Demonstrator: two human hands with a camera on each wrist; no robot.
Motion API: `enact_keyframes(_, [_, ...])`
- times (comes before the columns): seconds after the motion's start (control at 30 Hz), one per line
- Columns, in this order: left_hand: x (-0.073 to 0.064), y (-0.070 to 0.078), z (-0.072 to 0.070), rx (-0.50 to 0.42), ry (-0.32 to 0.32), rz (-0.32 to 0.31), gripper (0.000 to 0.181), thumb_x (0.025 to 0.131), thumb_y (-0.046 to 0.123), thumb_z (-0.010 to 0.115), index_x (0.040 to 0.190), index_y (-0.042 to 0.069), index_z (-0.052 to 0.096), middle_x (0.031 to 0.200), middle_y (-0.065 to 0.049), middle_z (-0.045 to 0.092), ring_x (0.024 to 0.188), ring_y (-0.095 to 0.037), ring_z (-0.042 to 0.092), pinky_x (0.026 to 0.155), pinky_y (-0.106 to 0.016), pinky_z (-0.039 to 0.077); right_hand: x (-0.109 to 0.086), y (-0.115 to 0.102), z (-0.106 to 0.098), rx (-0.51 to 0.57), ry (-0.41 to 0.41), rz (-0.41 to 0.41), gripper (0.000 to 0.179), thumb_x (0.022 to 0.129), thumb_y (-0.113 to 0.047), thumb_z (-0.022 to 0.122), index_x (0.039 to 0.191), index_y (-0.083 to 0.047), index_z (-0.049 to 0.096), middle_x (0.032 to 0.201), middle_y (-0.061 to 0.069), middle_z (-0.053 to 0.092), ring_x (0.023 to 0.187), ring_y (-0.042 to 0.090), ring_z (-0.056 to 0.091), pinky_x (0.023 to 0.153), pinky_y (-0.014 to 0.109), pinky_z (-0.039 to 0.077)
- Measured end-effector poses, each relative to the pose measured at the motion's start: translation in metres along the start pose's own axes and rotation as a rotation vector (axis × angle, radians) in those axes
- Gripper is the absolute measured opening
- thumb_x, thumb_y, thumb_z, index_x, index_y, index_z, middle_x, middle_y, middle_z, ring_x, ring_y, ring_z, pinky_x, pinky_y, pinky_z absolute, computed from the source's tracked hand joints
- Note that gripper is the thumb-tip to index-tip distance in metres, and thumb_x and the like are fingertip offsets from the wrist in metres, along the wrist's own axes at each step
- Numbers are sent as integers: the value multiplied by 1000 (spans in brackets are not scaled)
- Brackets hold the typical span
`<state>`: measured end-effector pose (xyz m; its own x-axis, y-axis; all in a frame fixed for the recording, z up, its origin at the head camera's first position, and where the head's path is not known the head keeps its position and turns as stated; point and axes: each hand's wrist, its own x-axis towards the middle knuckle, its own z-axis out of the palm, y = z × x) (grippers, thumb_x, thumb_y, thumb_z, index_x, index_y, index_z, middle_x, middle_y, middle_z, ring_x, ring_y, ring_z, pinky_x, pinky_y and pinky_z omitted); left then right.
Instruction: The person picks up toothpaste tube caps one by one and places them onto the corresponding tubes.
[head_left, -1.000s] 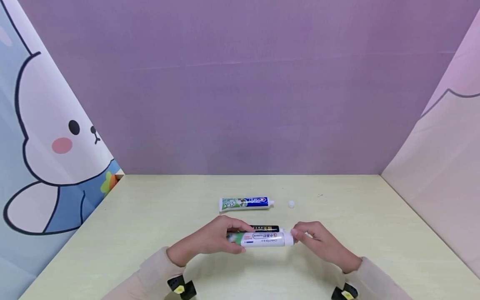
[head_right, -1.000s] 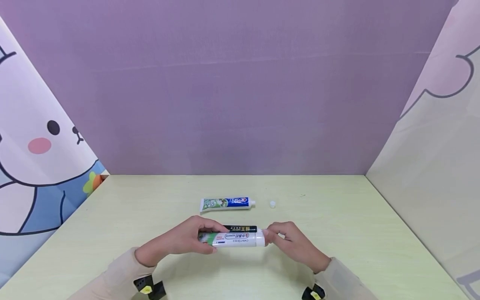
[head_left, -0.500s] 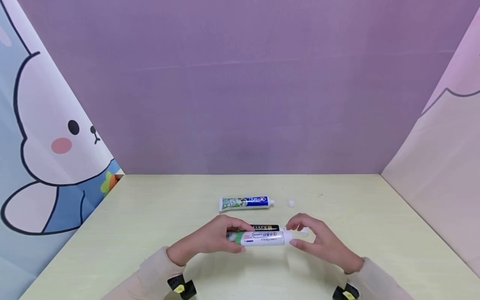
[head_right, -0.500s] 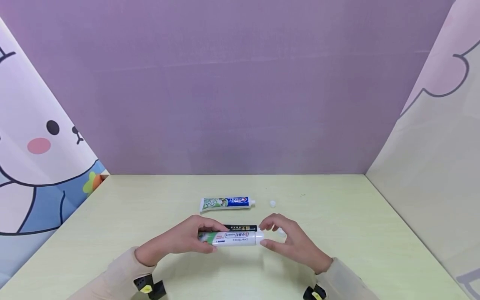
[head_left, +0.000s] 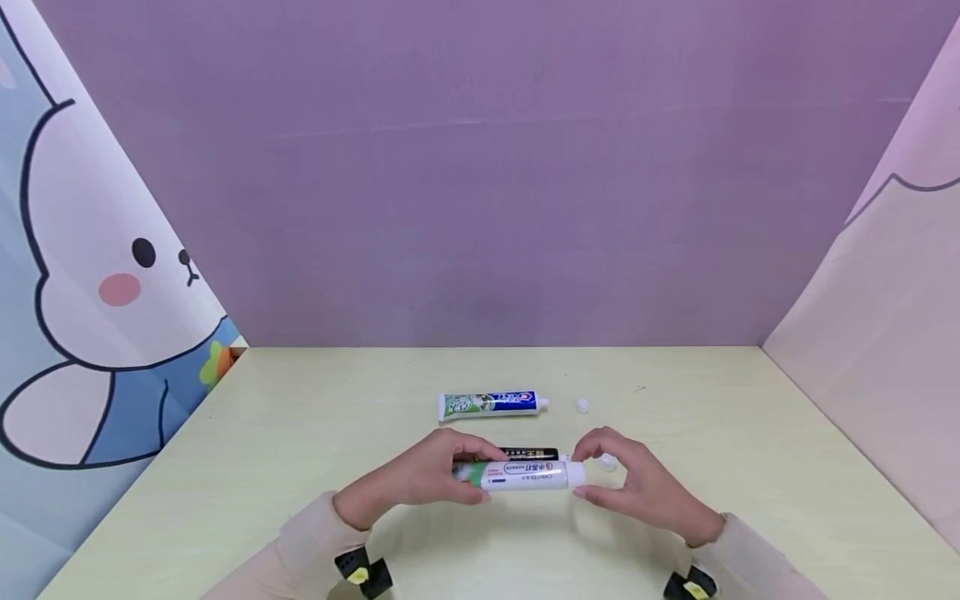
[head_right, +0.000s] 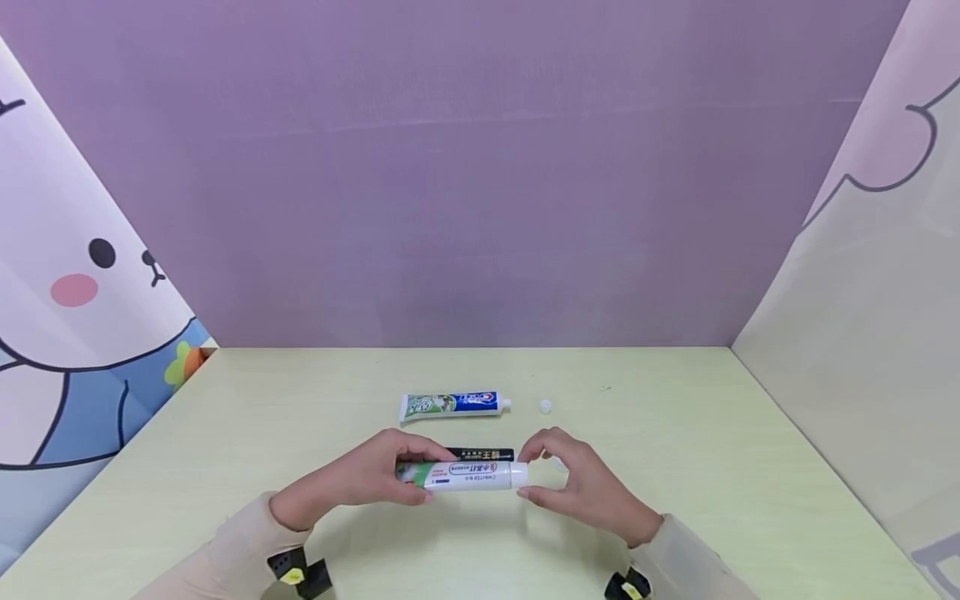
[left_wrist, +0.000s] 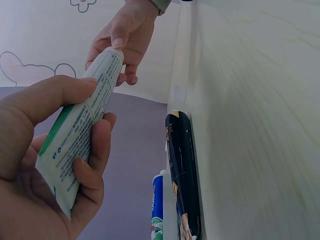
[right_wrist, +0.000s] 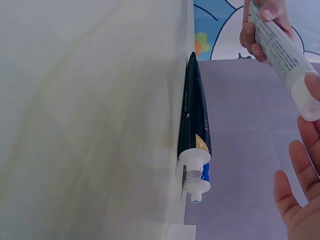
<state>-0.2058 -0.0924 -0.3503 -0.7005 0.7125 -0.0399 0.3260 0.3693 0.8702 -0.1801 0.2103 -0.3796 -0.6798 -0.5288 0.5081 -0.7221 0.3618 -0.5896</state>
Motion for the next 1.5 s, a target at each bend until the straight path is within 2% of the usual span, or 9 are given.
enact_keyframes(0.27, [0,0,0,6,-1,-7,38,78,8,75,115,13,67,112,-1,66,88,-11,57,75,-22,46,1,-1,-2,-23,19,-43,36,73,-7,80,100,-17,60,97,-2,63,87,13,55,76,27,46])
enact_keyframes(0.5, [0,0,0,-12,-3,-4,37,78,7,75,114,13,68,110,-1,66,87,-12,57,75,-22,46,0,-2,-3,-6,11,14,33,72,-11,81,98,-21,63,96,-6,64,86,13,58,79,29,45])
enact_keyframes(0.9, [0,-2,2,-42,-11,-1,38,77,5,75,114,12,68,111,-3,66,88,-11,58,74,-22,47,0,-5,-4,32,1,38,28,74,-13,80,97,-20,66,95,-5,66,87,11,59,80,29,44])
enact_keyframes(1.5, [0,-2,3,-21,-4,10,40,76,4,77,114,13,68,111,-2,66,86,-10,58,70,-21,48,-1,-4,-4,43,-12,101,24,74,-15,80,93,-21,67,93,-7,66,88,10,59,81,32,42])
